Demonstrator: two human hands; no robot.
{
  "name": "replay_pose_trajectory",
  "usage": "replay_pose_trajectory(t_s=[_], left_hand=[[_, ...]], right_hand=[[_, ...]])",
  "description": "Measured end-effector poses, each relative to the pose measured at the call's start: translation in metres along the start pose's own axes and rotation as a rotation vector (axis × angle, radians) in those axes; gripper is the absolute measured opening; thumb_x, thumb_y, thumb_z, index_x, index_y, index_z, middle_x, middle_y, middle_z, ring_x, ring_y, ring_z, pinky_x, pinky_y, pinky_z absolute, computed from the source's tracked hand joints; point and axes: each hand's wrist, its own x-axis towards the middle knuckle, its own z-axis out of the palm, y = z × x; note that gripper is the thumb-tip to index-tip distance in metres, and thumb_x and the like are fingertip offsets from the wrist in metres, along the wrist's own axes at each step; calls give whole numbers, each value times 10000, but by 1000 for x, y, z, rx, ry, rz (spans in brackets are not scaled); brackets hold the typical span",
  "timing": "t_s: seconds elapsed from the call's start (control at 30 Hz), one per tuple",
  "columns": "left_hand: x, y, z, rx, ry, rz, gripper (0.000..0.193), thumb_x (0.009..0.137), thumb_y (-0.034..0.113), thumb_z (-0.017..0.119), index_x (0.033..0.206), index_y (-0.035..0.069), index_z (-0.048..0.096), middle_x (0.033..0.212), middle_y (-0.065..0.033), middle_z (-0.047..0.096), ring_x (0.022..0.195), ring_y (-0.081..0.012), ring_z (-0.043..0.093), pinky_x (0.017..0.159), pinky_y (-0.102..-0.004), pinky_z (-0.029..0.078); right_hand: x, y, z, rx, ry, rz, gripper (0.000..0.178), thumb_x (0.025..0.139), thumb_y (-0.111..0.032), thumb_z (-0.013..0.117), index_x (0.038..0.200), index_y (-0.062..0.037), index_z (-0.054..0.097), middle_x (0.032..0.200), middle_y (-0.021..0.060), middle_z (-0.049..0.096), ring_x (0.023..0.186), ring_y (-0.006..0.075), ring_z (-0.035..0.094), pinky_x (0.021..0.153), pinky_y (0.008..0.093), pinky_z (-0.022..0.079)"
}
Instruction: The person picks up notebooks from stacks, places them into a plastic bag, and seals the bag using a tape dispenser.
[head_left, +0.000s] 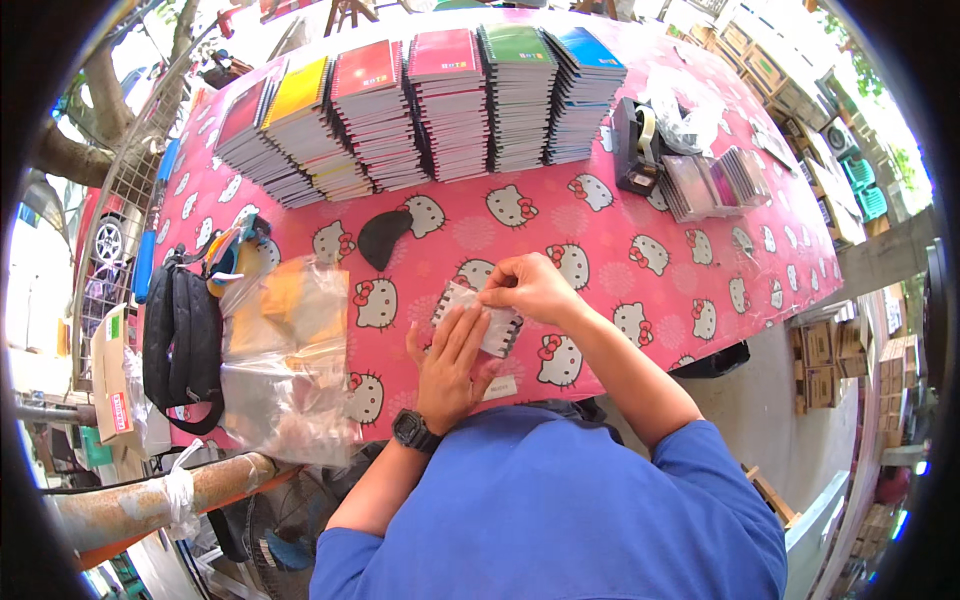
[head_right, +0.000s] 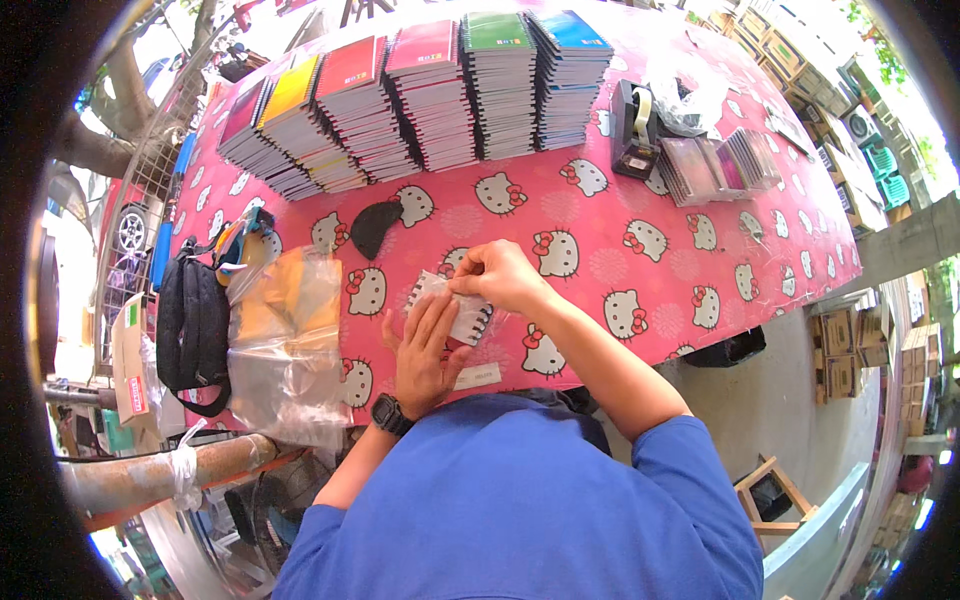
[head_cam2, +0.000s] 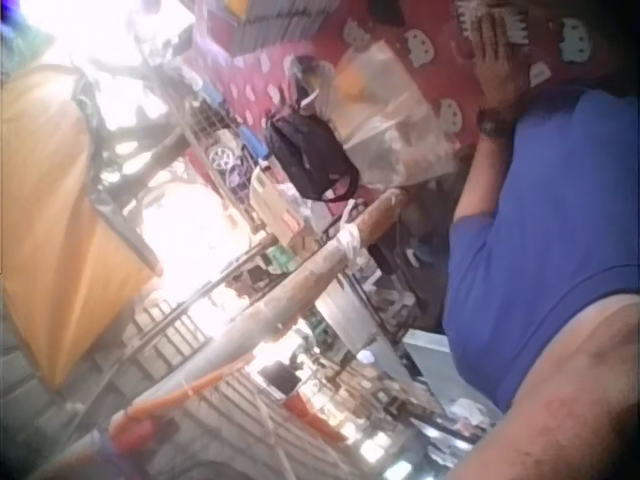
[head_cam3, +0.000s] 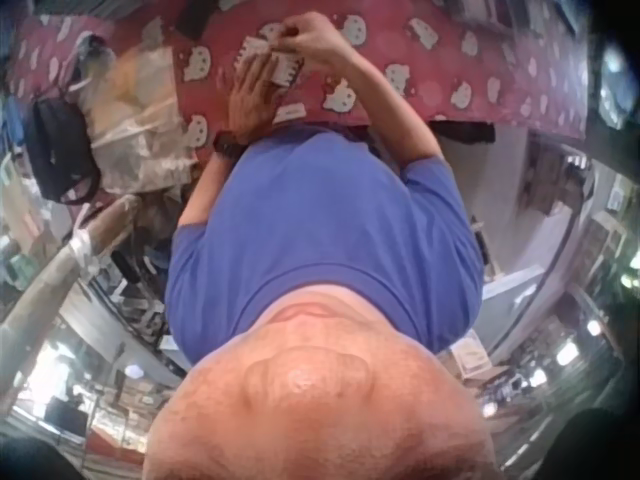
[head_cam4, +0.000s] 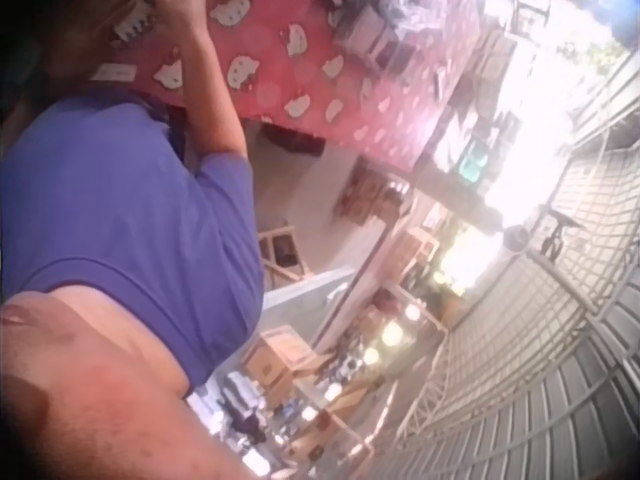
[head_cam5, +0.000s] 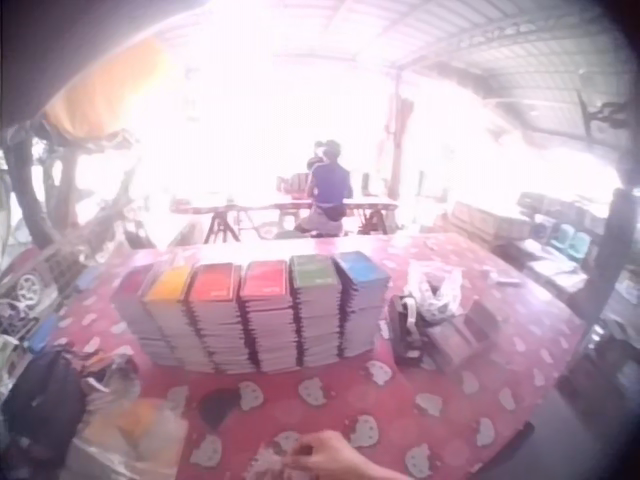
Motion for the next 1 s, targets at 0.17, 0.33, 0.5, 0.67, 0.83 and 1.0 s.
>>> replay_pose_trajectory(t_s=[0.17,0.33,0.5,0.67,0.83,1.0], left_hand=[[-1,-3,0,27,-182,-55,682,691,417,667,1286,160,456,1336,-20,416,1256,-202,345,1012,-465,139],[6,8,-2,-7,-198,-93,726,649,430,702,1286,182,460,1337,-32,405,1258,-207,329,977,-458,174],[5,12,0,6,-208,-131,733,632,427,707,1291,222,459,1370,-21,381,1266,-186,320,959,-491,163],[0,8,-5,63,-249,-187,798,603,404,733,1317,227,422,1396,-36,349,1285,-202,299,974,-506,139],[3,13,-1,-26,-242,-178,821,600,387,733,1332,222,400,1397,-31,339,1281,-203,295,982,-502,136],[13,20,-3,-89,-244,-152,815,594,382,736,1326,221,417,1395,-33,339,1281,-211,294,992,-509,121]], right_hand=[[22,24,-41,-19,103,-157,171,778,-115,653,896,8,656,761,43,656,662,104,582,617,259,465],[74,113,-217,-206,1213,-327,198,799,-145,607,952,-29,655,824,99,666,661,198,610,622,299,480],[111,170,-300,-543,1064,276,440,754,-505,579,849,-92,698,869,130,668,932,285,601,1007,483,268],[118,147,-249,-514,1090,154,363,752,-447,638,787,-92,705,777,107,674,821,282,620,860,459,368],[72,175,-232,238,1146,-33,251,748,-280,741,801,-50,655,641,4,608,468,76,461,450,217,341],[69,202,-258,1109,429,264,158,799,-228,688,836,-84,633,641,-31,545,531,47,450,434,196,296]])
